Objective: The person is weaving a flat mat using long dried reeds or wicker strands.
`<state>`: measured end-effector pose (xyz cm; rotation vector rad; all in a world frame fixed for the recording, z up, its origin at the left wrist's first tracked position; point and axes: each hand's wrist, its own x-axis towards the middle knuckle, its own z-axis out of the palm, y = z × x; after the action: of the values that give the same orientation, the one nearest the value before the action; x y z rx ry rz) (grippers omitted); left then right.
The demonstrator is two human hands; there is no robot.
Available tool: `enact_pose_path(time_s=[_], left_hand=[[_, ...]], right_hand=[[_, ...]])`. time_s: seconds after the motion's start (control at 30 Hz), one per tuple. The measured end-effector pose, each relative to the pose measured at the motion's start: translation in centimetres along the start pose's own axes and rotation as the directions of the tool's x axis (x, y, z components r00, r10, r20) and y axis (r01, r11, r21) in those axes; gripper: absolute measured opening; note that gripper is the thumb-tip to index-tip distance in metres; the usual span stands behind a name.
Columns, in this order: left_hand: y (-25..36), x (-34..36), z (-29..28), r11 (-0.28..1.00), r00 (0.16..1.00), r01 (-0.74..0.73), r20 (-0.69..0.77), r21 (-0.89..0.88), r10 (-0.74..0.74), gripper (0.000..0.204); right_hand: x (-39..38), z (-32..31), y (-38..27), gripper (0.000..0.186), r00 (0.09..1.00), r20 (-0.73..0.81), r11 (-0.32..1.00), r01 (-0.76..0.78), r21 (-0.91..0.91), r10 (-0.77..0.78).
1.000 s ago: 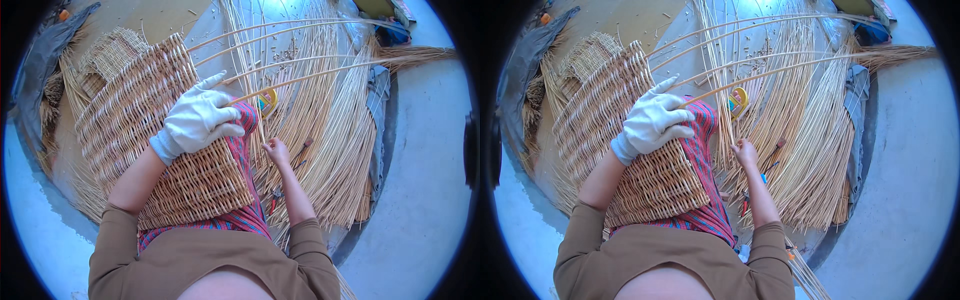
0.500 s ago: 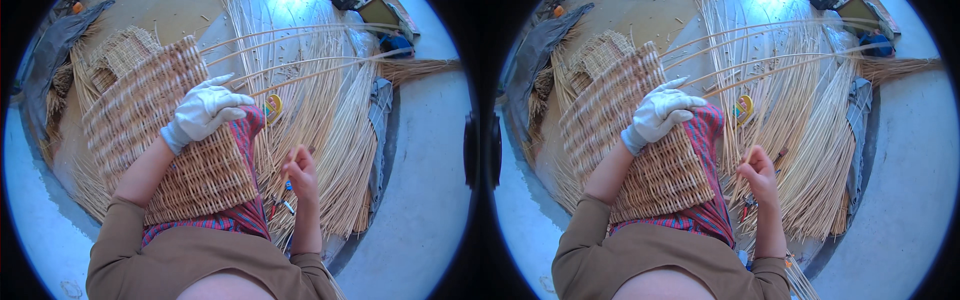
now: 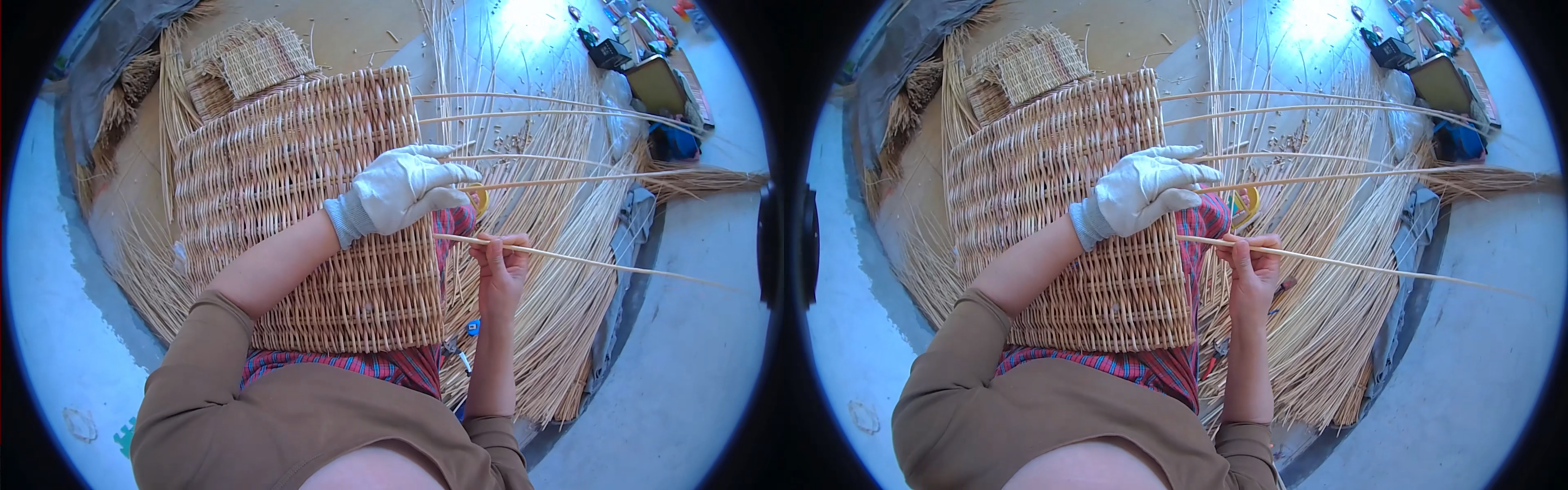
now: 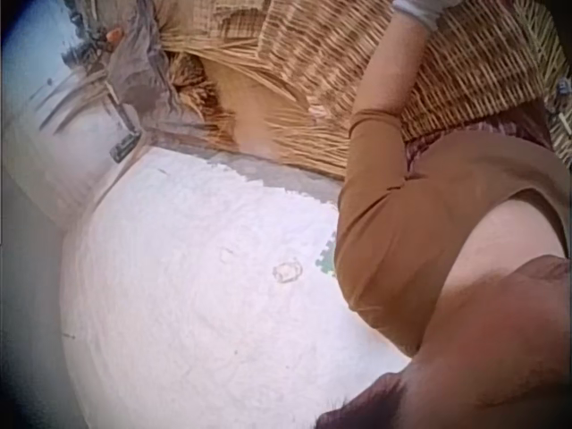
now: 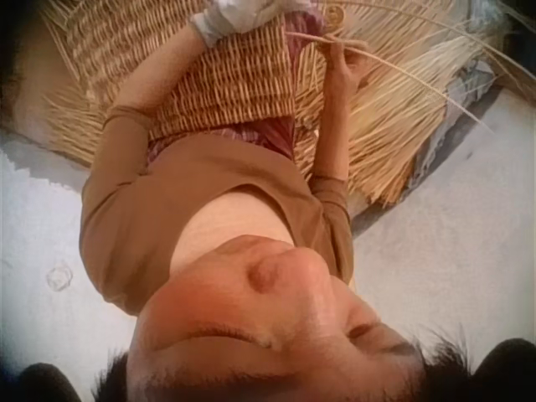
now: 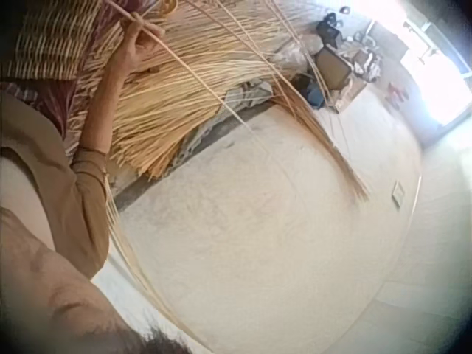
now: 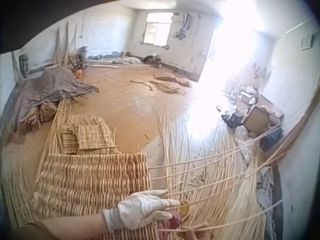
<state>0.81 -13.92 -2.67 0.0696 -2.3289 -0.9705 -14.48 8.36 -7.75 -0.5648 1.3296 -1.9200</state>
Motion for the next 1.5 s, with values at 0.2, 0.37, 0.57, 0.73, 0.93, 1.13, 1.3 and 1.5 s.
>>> enact_pose_path(time_s=[0.2,0.37,0.57,0.73,0.93,1.13,1.3,1.5], left_hand=[[-0.5,-0.2,1.4,0.991,0.999,0.051,-0.001,0.121,-0.052,0.037],[-1.2,0.6,1.6,0.991,1.0,0.022,0.008,0.132,-0.023,0.035],[-1.2,-0.4,1.4,0.994,0.999,0.028,-0.04,0.11,-0.024,0.031],[-0.8,0.4,1.4,0.995,0.999,0.048,0.008,0.086,-0.049,0.026],[-1.3,1.0,1.4,0.999,1.0,0.03,0.005,0.035,-0.03,0.03],[-1.7,0.6,0.3,1.0,1.0,0.003,0.013,-0.008,-0.003,0.029],[-1.0,0.2,-0.7,0.996,0.998,-0.065,-0.005,-0.066,0.065,0.023],[3.9,-1.2,0.1,0.949,0.903,-0.31,0.294,-0.056,0.313,0.038]], right_hand=[[1.0,2.2,0.4,0.011,0.993,0.083,0.992,-0.08,-0.097,0.088],[1.2,2.5,-2.7,0.013,0.948,0.061,0.912,-0.283,-0.296,0.314],[4.8,5.3,-8.7,0.012,0.638,0.77,-0.035,0.77,-0.637,0.027],[7.0,3.1,-8.5,0.015,0.652,0.609,-0.06,0.704,-0.708,0.451],[6.1,6.6,-5.9,0.016,0.645,0.582,0.017,0.663,-0.749,0.496],[4.4,6.9,-6.5,0.016,0.58,0.814,-0.066,0.811,-0.581,-0.04],[-6.3,3.9,-6.5,0.024,0.988,0.149,0.55,0.102,-0.829,0.041],[-11.1,4.9,-2.5,0.032,0.995,0.013,0.51,0.063,-0.858,-0.101]])
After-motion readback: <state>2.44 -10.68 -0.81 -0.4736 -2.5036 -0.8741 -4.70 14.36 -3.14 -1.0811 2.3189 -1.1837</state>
